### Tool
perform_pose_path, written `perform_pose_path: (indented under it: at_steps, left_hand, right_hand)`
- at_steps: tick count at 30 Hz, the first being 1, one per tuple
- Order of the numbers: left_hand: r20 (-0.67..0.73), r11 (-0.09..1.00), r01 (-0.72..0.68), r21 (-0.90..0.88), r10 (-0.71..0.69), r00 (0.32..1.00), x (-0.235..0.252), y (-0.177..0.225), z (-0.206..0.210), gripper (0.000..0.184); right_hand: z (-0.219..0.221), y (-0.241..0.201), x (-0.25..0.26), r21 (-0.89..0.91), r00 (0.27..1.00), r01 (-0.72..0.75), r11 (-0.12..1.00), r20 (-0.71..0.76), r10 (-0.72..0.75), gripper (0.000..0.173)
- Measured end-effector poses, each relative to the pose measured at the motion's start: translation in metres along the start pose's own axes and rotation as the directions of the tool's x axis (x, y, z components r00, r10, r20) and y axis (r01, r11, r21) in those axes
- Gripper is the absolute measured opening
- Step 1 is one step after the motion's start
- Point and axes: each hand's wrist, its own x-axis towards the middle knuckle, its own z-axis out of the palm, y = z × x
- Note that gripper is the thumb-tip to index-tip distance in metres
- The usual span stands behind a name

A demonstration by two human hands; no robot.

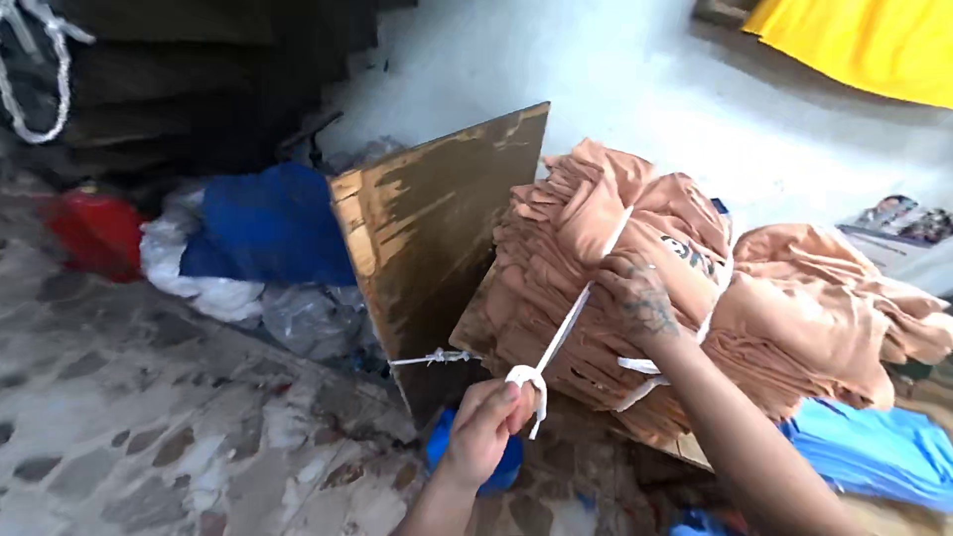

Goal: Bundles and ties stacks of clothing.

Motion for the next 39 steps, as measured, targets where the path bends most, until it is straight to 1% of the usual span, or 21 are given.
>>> perform_pose_path:
  at_steps: [3,6,7,9,11,12,13,14,16,18,20,21,22,24,25,27,29,31,33,36,39]
  left_hand:
    - [0.098,0.994,0.059,-0.096,-0.049,0.994,0.007,0.010,0.000,0.042]
    - [0.351,0.929,0.088,-0.361,0.048,0.935,0.019,0.023,-0.012,0.072]
    - [0.320,0.941,0.057,-0.333,0.056,0.946,0.038,0.018,-0.012,0.076]
    - [0.151,0.997,0.077,0.027,-0.080,0.985,0.081,-0.020,-0.008,0.065]
    - [0.030,0.902,0.342,0.264,-0.362,0.932,0.098,-0.054,0.014,0.028]
    - [0.012,0.842,0.457,0.288,-0.481,0.877,0.095,-0.062,0.031,0.021]
    - [0.060,0.828,0.502,0.252,-0.531,0.845,0.087,-0.065,0.048,0.027]
    - [0.114,0.865,0.472,0.172,-0.493,0.862,0.075,-0.065,0.064,0.034]
    - [0.119,0.981,0.193,-0.034,-0.187,0.975,0.065,-0.050,0.087,0.041]
    - [-0.166,0.985,-0.151,-0.084,0.135,0.977,0.098,-0.032,0.093,0.044]
    - [-0.381,0.920,-0.370,0.129,0.391,0.838,0.130,-0.048,0.077,0.043]
    - [-0.365,0.864,-0.379,0.331,0.487,0.793,0.140,-0.061,0.064,0.042]
    - [-0.268,0.784,-0.281,0.553,0.487,0.831,0.143,-0.069,0.048,0.040]
    - [-0.168,0.568,0.083,0.819,0.100,0.981,0.142,-0.066,0.025,0.036]
    - [-0.181,0.516,0.228,0.826,-0.140,0.973,0.144,-0.060,0.019,0.037]
    - [-0.197,0.555,0.465,0.690,-0.474,0.858,0.155,-0.047,0.013,0.036]
    - [-0.130,0.623,0.651,0.434,-0.671,0.730,0.163,-0.046,0.006,0.033]
    - [-0.004,0.614,0.711,0.341,-0.756,0.655,0.161,-0.050,0.001,0.032]
    - [0.064,0.605,0.705,0.369,-0.773,0.631,0.156,-0.053,0.007,0.031]
    - [0.055,0.678,0.672,0.298,-0.715,0.697,0.142,-0.054,0.018,0.033]
    - [0.176,0.782,0.599,0.171,-0.623,0.762,0.135,-0.067,0.002,0.041]
  right_hand:
    - [-0.006,0.005,0.008,-0.004,0.997,-0.060,0.998,0.055,0.060,0.012]
    - [-0.011,0.003,0.013,0.038,0.993,-0.095,0.995,0.070,0.092,0.013]
    - [-0.011,0.004,0.014,0.040,0.993,-0.098,0.994,0.077,0.095,0.014]
    - [-0.009,0.009,0.012,0.034,0.990,-0.089,0.995,0.115,0.085,0.016]
    - [-0.004,0.012,0.008,0.043,0.995,-0.054,0.998,0.092,0.050,0.013]
    - [-0.004,0.010,0.008,0.045,0.996,-0.056,0.997,0.078,0.053,0.013]
    - [-0.009,0.008,0.012,0.052,0.994,-0.081,0.995,0.080,0.077,0.015]
    - [-0.018,0.003,0.020,0.061,0.984,-0.143,0.988,0.119,0.135,0.018]
    - [-0.033,-0.004,0.034,0.086,0.941,-0.272,0.958,0.232,0.246,0.025]
    - [-0.019,0.006,0.026,0.075,0.984,-0.162,0.984,0.091,0.155,0.019]
    - [0.002,0.015,0.012,0.035,0.999,-0.054,0.998,0.003,0.054,0.014]
    - [0.004,0.014,0.012,0.018,0.999,-0.033,0.999,-0.007,0.033,0.014]
    - [0.002,0.011,0.014,0.004,0.999,-0.035,0.999,0.018,0.035,0.014]
    - [-0.007,0.005,0.013,0.012,0.994,-0.036,0.999,0.105,0.035,0.016]
    - [-0.009,0.003,0.009,0.029,0.990,-0.018,0.999,0.140,0.013,0.017]
    - [-0.007,0.003,0.001,0.050,0.994,0.032,0.998,0.100,-0.037,0.017]
    - [-0.004,0.005,-0.006,0.074,0.998,0.048,0.996,0.034,-0.050,0.019]
    - [-0.001,0.006,-0.011,0.103,0.998,0.060,0.993,-0.032,-0.057,0.019]
    - [0.002,0.000,-0.017,0.231,0.986,0.063,0.971,-0.162,-0.026,0.018]
    - [0.003,-0.039,-0.053,0.571,0.933,-0.006,0.821,-0.293,0.210,0.024]
    - [0.038,-0.084,-0.128,0.732,0.905,-0.253,0.632,-0.052,0.422,0.024]
